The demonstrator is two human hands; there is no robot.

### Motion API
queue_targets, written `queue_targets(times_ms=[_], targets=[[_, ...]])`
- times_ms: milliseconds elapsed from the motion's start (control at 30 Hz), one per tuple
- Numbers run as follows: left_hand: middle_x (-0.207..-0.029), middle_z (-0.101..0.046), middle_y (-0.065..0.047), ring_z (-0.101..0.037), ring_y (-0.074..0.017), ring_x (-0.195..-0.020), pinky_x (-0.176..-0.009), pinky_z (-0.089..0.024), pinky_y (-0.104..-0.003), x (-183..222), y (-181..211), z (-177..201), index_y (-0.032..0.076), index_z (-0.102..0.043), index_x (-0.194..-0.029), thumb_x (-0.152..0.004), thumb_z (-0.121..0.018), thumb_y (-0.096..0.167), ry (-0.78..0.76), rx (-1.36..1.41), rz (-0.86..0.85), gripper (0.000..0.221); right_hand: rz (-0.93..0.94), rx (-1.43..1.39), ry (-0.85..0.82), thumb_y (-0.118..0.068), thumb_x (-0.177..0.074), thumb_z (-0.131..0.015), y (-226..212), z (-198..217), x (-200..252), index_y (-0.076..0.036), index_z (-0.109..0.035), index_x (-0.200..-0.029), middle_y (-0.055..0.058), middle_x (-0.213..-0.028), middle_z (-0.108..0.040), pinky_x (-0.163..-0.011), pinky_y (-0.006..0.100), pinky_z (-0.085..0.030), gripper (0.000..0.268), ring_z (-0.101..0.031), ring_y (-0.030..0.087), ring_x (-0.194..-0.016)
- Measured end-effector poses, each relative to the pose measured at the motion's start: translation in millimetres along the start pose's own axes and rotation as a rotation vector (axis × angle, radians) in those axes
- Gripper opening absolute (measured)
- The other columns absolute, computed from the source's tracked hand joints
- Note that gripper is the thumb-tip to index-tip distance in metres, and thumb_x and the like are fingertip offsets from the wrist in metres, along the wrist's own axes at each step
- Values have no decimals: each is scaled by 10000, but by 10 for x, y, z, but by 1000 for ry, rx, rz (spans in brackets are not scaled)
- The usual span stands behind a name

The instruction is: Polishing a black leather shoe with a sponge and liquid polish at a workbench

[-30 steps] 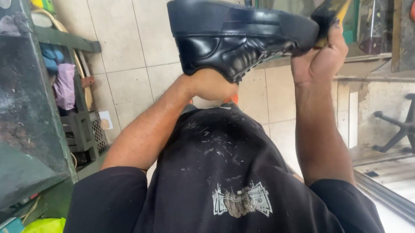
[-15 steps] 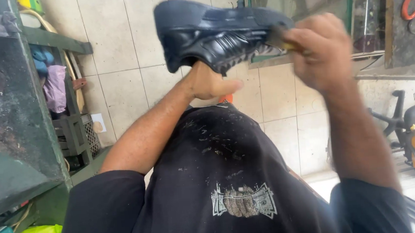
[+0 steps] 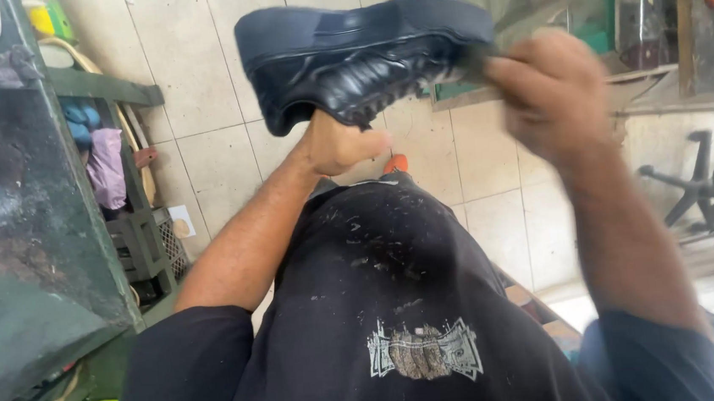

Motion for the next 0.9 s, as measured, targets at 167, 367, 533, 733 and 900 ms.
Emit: queue_targets(times_ms=[167, 367, 533, 733, 900], targets=[[-1327, -623, -89, -595, -282, -1249, -1155, -490, -455, 213, -64, 360, 13, -574, -1351, -868, -781, 153, 132, 327, -69, 544, -375, 290, -303, -114, -1066, -849, 706, 233, 834, -47, -880, -1170, 73, -947, -772, -583, 239, -464, 127, -607, 133, -751], [-1121, -622, -48, -596, -219, -1048, -982, -529, -407, 154, 6, 200, 37, -605, -1203, -818, -740, 112, 29, 239, 2, 415, -37, 127, 106, -2, -990, -799, -375, -351, -544, -31, -723, -976, 104, -853, -638, -563, 314, -430, 82, -543, 188, -708], [-1170, -694, -84, -605, -190, -929, -772, -526, -352, 400, -462, 347, -2, -599, -1334, -815, -716, 58, 141, 668, 171, 536, -247, 284, -96, -8, -1022, -837, 421, -156, 427, -38, -840, -1025, 92, -874, -681, -575, 281, -442, 30, -560, 180, -747], [-1086, -708, -198, -674, -341, -977, -873, -558, -455, 351, -447, 281, -83, -627, -1177, -783, -618, 141, 136, 1236, 183, 454, -245, -80, 265, 108, -943, -686, -297, -219, -302, 56, -612, -1008, 185, -862, -599, -725, 428, -424, 112, -517, 319, -797], [-1130, -715, -269, -694, -408, -1130, -1100, -510, -565, 182, -210, 379, -53, -659, -1212, -864, -561, 288, 171, 1571, 148, 497, -462, -279, 166, 54, -871, -798, -449, -666, 169, -43, -773, -862, 149, -785, -697, -640, 443, -525, 100, -645, 386, -665]])
Point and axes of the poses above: each hand's wrist, its own x-axis away from the middle knuckle, its own z-axis out of the back of the hand, y = z × x, the point moved 8 cm from there along -x, towards the middle knuckle
